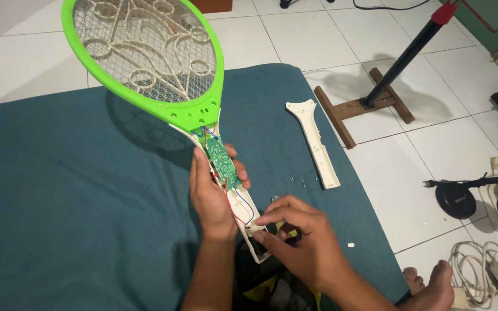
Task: The person repairs an electric fly swatter, using a screwdriver to open the handle and work on the internal circuit board and battery contacts, then closes the handle and screws it back together. They wipe the racket mesh with a yellow cloth, then pick up a desk lamp and use the screwdriver on its bulb socket.
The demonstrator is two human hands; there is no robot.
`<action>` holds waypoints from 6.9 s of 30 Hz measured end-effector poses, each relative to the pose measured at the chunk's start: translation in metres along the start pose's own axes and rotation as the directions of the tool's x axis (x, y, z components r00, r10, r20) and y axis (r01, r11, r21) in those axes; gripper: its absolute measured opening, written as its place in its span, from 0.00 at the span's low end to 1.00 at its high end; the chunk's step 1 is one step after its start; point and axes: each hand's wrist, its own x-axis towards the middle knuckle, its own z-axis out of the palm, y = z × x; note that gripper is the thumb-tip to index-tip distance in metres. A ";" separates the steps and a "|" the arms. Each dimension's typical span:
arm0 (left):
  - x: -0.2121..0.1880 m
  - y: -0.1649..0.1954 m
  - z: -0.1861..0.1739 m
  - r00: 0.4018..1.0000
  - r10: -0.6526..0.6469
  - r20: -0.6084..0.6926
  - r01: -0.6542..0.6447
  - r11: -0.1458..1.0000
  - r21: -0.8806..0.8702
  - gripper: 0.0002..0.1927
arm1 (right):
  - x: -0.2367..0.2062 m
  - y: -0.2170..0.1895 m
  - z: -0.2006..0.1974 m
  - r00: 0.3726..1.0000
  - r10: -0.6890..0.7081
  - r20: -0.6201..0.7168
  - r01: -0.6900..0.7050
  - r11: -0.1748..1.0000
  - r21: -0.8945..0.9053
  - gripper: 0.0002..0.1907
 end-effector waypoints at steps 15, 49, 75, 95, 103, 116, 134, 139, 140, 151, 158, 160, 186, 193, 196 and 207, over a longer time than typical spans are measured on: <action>-0.003 0.001 0.012 1.000 -0.006 -0.013 0.008 0.992 0.125 0.13 | 0.021 -0.018 0.019 0.968 -0.080 -0.236 0.072 0.996 -0.046 0.09; -0.004 -0.002 0.007 0.979 -0.046 0.199 0.038 0.998 0.042 0.21 | 0.040 0.022 0.007 0.936 0.339 0.093 -0.323 0.726 0.607 0.13; -0.002 -0.009 0.010 0.986 -0.064 0.157 0.037 0.985 0.169 0.14 | 0.011 -0.037 -0.018 0.977 0.203 0.070 -0.189 0.967 -0.173 0.13; -0.004 -0.010 0.015 0.984 -0.011 0.178 -0.032 0.971 0.238 0.15 | 0.007 -0.048 -0.020 0.965 0.262 -0.002 -0.251 0.922 -0.294 0.18; -0.005 -0.007 0.019 0.990 0.012 0.140 -0.045 0.971 0.235 0.16 | 0.005 -0.034 -0.010 0.988 0.067 -0.140 -0.047 0.988 0.147 0.24; -0.004 -0.004 0.016 0.996 0.042 0.078 -0.054 0.986 0.160 0.18 | -0.005 -0.004 0.013 0.939 -0.121 -0.322 0.058 0.979 -0.198 0.22; -0.001 -0.005 0.011 0.999 -0.025 -0.024 0.026 0.999 0.043 0.22 | -0.002 0.015 0.018 0.982 0.125 -0.142 -0.045 0.883 0.467 0.16; -0.002 -0.003 0.013 1.000 -0.018 -0.002 0.018 0.999 0.039 0.23 | -0.001 0.018 0.016 0.955 0.286 -0.079 -0.168 0.739 0.652 0.25; -0.003 -0.003 0.013 1.000 -0.021 -0.004 0.021 0.999 0.037 0.23 | -0.001 0.018 0.016 0.957 0.284 -0.061 -0.172 0.724 0.667 0.25; -0.004 -0.003 0.016 0.999 0.000 0.038 -0.001 0.999 0.038 0.14 | -0.001 0.025 0.001 0.936 0.324 0.141 -0.302 0.526 0.795 0.20; -0.003 -0.002 0.016 1.000 -0.012 0.022 0.011 0.998 0.057 0.13 | -0.002 0.025 0.005 0.960 0.278 -0.029 -0.206 0.773 0.600 0.15; -0.003 -0.002 0.017 1.000 -0.016 0.016 0.015 0.997 0.069 0.13 | 0.000 0.022 0.003 0.971 0.232 -0.062 -0.155 0.802 0.577 0.13; -0.002 -0.007 0.008 0.998 -0.034 -0.061 0.031 0.998 -0.054 0.19 | -0.003 0.006 0.017 0.972 -0.006 -0.236 0.018 0.999 0.048 0.14; -0.001 -0.008 0.005 0.995 -0.082 -0.050 0.076 0.990 -0.117 0.17 | 0.000 0.021 0.017 0.980 0.141 -0.137 -0.095 0.951 0.295 0.13; -0.002 -0.007 0.007 0.996 -0.079 -0.030 0.077 0.995 -0.070 0.16 | -0.001 0.025 0.018 0.981 0.148 -0.128 -0.098 0.938 0.334 0.13; -0.004 -0.005 0.015 0.997 -0.064 0.036 0.062 0.997 0.048 0.20 | -0.007 0.029 0.017 0.988 0.073 -0.135 -0.027 0.950 0.310 0.14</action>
